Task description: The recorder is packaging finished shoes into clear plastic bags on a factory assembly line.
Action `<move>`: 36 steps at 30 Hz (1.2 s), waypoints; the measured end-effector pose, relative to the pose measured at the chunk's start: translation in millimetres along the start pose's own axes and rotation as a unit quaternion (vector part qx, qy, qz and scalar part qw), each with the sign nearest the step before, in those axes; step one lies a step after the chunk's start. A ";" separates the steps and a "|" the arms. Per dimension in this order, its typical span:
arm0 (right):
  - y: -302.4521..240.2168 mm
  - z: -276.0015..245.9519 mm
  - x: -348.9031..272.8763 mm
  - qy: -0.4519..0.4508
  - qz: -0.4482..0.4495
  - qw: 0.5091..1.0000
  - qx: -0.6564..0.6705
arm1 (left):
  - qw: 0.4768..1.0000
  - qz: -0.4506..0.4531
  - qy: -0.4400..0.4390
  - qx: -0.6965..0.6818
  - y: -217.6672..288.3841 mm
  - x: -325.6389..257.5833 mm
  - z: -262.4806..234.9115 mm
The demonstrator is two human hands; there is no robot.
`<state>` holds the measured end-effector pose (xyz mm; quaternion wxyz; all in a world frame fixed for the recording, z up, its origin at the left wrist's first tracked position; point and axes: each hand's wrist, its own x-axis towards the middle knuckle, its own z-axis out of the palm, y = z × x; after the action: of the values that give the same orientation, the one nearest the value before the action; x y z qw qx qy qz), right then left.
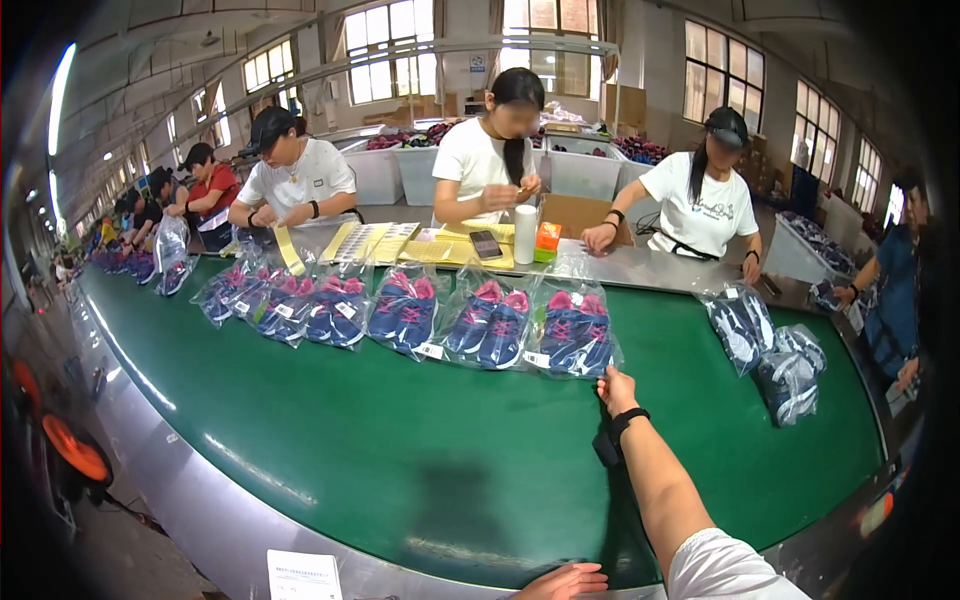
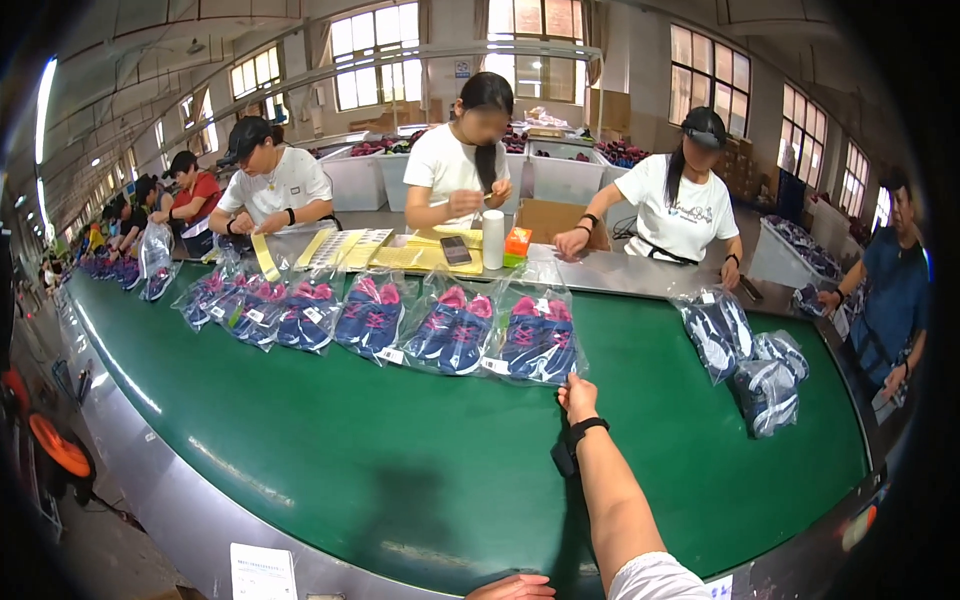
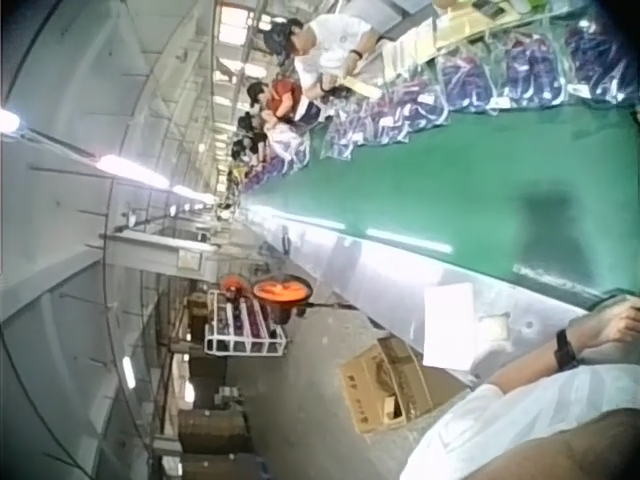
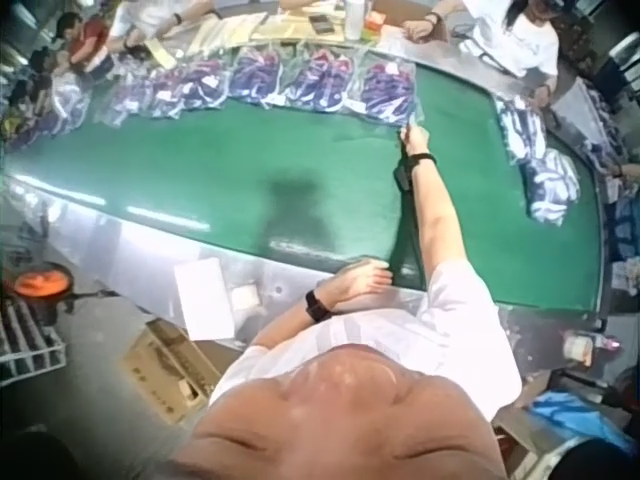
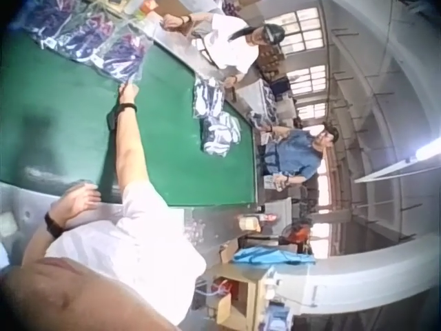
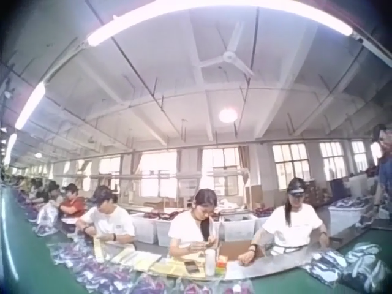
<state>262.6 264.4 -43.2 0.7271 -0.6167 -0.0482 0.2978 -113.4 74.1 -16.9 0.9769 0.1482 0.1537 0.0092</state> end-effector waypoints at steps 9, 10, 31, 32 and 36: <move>4.3 1.1 24.7 0.096 -0.053 0.994 0.022 | 0.999 0.016 -0.001 0.032 8.8 -6.1 -5.5; 5.8 -0.5 23.2 0.073 -0.060 0.995 -0.019 | 1.000 0.011 0.002 0.028 9.1 -6.8 -6.1; -38.9 -105.0 -402.7 -0.545 -0.146 0.627 -0.537 | 0.936 0.081 -0.093 0.328 49.9 -96.8 54.4; -39.0 -114.0 -406.0 -0.543 -0.144 0.632 -0.533 | 0.929 0.090 -0.087 0.347 62.9 -101.8 59.1; -35.8 -144.9 -389.5 -0.405 0.041 0.882 -0.236 | 0.914 0.164 0.030 0.369 120.3 -113.0 51.0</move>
<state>20.8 -55.4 71.7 0.4640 -0.5971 -0.3823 0.5311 -202.3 167.3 98.3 0.8322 0.5213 0.1487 0.1162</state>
